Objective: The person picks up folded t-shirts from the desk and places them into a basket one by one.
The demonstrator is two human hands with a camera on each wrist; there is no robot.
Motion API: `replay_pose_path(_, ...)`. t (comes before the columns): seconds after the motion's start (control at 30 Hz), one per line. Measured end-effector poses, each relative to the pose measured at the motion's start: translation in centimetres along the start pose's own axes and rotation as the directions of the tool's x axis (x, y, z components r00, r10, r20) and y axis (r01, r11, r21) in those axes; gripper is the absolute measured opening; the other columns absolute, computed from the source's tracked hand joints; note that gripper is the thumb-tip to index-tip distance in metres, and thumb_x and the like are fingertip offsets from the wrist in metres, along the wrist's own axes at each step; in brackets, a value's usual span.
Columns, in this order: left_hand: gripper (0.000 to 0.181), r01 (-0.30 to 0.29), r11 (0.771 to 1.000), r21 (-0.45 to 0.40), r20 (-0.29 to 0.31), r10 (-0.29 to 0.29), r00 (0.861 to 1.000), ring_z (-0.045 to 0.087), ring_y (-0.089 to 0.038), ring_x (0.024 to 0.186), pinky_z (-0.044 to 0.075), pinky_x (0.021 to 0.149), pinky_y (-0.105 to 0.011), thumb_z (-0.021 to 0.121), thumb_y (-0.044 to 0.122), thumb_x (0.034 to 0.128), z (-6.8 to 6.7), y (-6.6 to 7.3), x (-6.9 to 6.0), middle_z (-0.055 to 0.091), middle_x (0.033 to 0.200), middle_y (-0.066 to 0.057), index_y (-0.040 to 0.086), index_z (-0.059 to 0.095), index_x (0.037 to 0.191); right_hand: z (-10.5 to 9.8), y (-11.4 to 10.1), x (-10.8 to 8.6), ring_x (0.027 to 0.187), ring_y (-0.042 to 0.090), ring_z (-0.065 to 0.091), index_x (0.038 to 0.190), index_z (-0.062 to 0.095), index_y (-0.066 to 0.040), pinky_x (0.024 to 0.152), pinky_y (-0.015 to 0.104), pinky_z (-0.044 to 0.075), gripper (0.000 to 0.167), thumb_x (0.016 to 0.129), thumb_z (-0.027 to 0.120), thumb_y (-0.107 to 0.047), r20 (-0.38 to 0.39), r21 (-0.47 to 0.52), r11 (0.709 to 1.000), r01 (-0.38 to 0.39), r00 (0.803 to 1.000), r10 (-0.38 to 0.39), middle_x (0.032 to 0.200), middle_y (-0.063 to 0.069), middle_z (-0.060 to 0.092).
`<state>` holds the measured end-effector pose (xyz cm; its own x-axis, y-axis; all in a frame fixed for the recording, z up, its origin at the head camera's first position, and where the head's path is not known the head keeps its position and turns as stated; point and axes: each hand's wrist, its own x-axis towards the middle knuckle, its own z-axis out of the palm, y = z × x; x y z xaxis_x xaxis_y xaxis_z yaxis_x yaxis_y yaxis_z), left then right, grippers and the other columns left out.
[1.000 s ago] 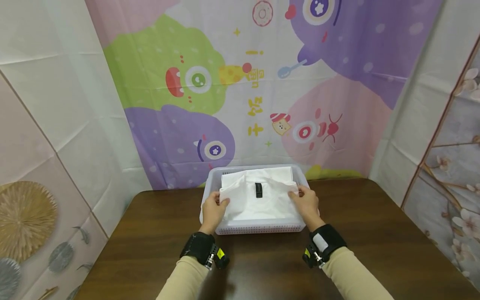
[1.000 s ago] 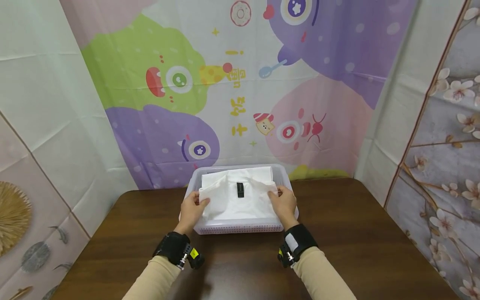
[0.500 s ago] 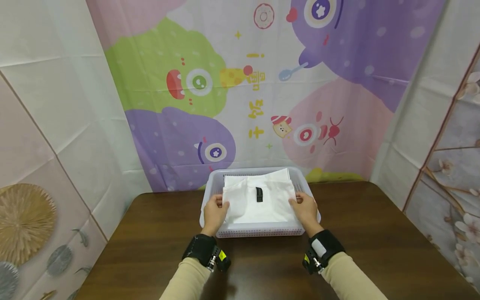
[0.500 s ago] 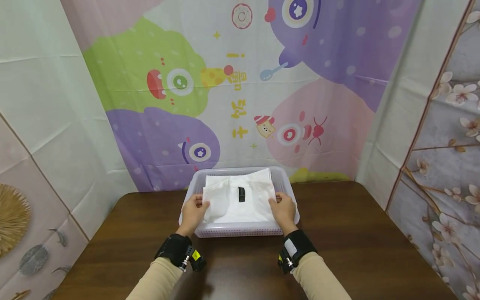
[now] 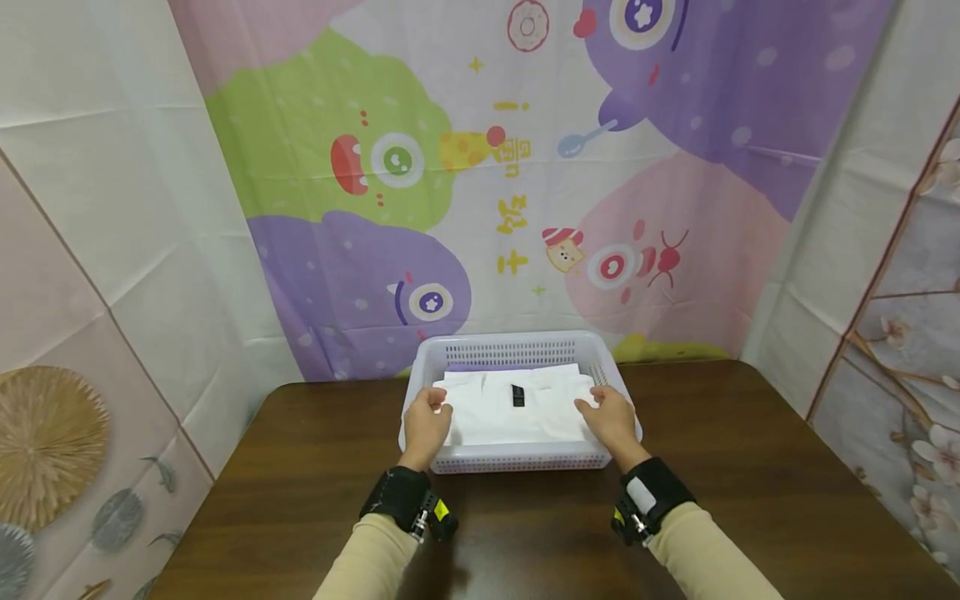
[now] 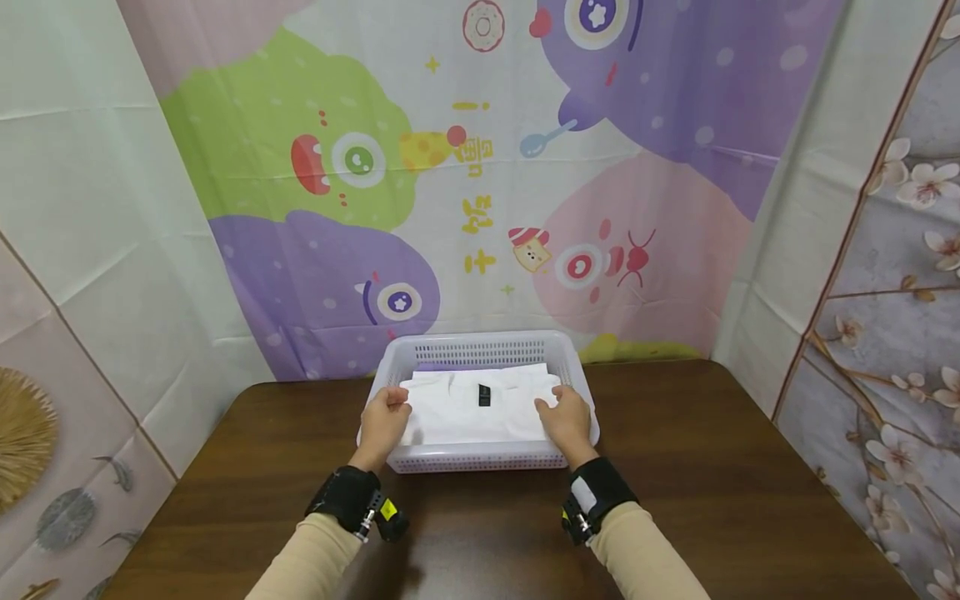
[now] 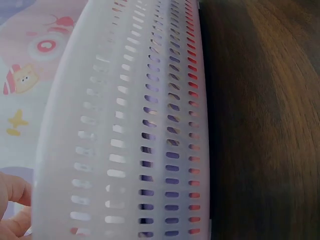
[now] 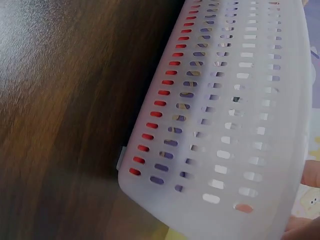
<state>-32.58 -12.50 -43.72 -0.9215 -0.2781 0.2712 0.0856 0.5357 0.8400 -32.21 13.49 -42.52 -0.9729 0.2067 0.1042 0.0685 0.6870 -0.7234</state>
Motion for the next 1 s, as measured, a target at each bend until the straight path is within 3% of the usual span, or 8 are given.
replay_pose_path(0.1,0.020,-0.030,0.999,0.023,0.043,0.029,0.999,0.065,-0.033,0.094,0.051,0.085,-0.043,0.057,0.001,0.0831,-0.6,0.4,-0.1,0.070,0.099,-0.022,-0.005,0.065,0.101,-0.4,-0.1,-0.2,0.110,0.043,0.060,0.115,0.060,0.009,0.094,0.050,0.047,0.039,0.091,0.058,-0.022,0.048,-0.043,0.998,0.040,0.998,-0.038,0.117,0.029,0.064)
replay_pose_path(0.2,0.018,-0.115,0.989,0.092,0.126,0.103,0.987,0.066,-0.033,0.091,0.052,0.081,-0.042,0.057,0.002,0.0839,-1.4,0.9,-0.2,0.071,0.096,-0.021,-0.004,0.066,0.098,-0.6,-0.5,-0.5,0.102,0.041,0.063,0.106,0.065,0.007,0.089,0.049,0.050,0.032,0.092,0.057,-0.020,0.125,-0.104,0.985,0.136,0.985,-0.122,0.108,0.026,0.068)
replay_pose_path(0.3,0.018,-0.246,0.954,0.169,0.242,0.202,0.949,0.068,-0.033,0.088,0.053,0.078,-0.042,0.056,0.000,0.0834,-1.7,1.4,-0.4,0.072,0.092,-0.021,-0.005,0.068,0.095,-0.5,-1.1,-0.9,0.093,0.036,0.066,0.099,0.069,0.005,0.081,0.045,0.052,0.027,0.092,0.056,-0.018,0.238,-0.121,0.954,0.274,0.941,-0.240,0.100,0.022,0.071)
replay_pose_path(0.43,0.021,-0.363,0.897,0.250,0.418,0.239,0.877,0.069,-0.033,0.091,0.054,0.081,-0.043,0.051,0.002,0.0867,-1.1,2.1,-1.1,0.073,0.095,-0.019,-0.003,0.070,0.095,0.4,-1.9,-1.1,0.094,0.033,0.067,0.099,0.071,0.003,0.081,0.041,0.053,0.031,0.096,0.049,-0.019,0.428,-0.079,0.912,0.403,0.840,-0.334,0.099,0.019,0.073)
replay_pose_path(0.5,0.026,-0.370,0.877,0.305,0.501,0.183,0.846,0.068,-0.033,0.098,0.053,0.087,-0.044,0.047,0.008,0.0905,-0.6,2.5,-1.4,0.073,0.102,-0.017,0.000,0.070,0.099,0.9,-2.2,-1.2,0.102,0.034,0.066,0.102,0.071,0.002,0.088,0.044,0.051,0.036,0.099,0.044,-0.021,0.508,-0.085,0.904,0.419,0.799,-0.323,0.106,0.018,0.072)
replay_pose_path(0.57,0.033,-0.350,0.860,0.373,0.557,0.094,0.825,0.066,-0.033,0.107,0.051,0.093,-0.045,0.042,0.017,0.0942,-0.1,2.9,-1.8,0.072,0.111,-0.014,0.004,0.070,0.105,1.3,-2.5,-1.3,0.112,0.035,0.063,0.105,0.071,0.001,0.097,0.047,0.048,0.041,0.101,0.039,-0.023,0.555,-0.117,0.896,0.428,0.777,-0.298,0.114,0.018,0.070)
replay_pose_path(0.77,0.048,-0.253,0.809,0.531,0.579,-0.129,0.805,0.062,-0.037,0.112,0.049,0.093,-0.051,0.034,0.034,0.0968,1.0,3.5,-2.3,0.067,0.122,-0.016,0.005,0.067,0.116,2.0,-3.3,-1.4,0.124,0.039,0.055,0.114,0.068,0.003,0.107,0.050,0.041,0.046,0.102,0.034,-0.027,0.605,-0.211,0.902,0.376,0.776,-0.181,0.127,0.022,0.063)
replay_pose_path(1.0,0.052,-0.231,0.756,0.612,0.568,-0.217,0.794,0.061,-0.038,0.114,0.048,0.095,-0.051,0.033,0.038,0.0976,2.0,3.8,-2.6,0.067,0.121,-0.017,0.002,0.067,0.114,3.0,-3.9,-1.3,0.126,0.037,0.054,0.126,0.059,0.004,0.107,0.050,0.041,0.049,0.101,0.034,-0.029,0.622,-0.349,0.870,0.347,0.781,-0.062,0.132,0.020,0.060)
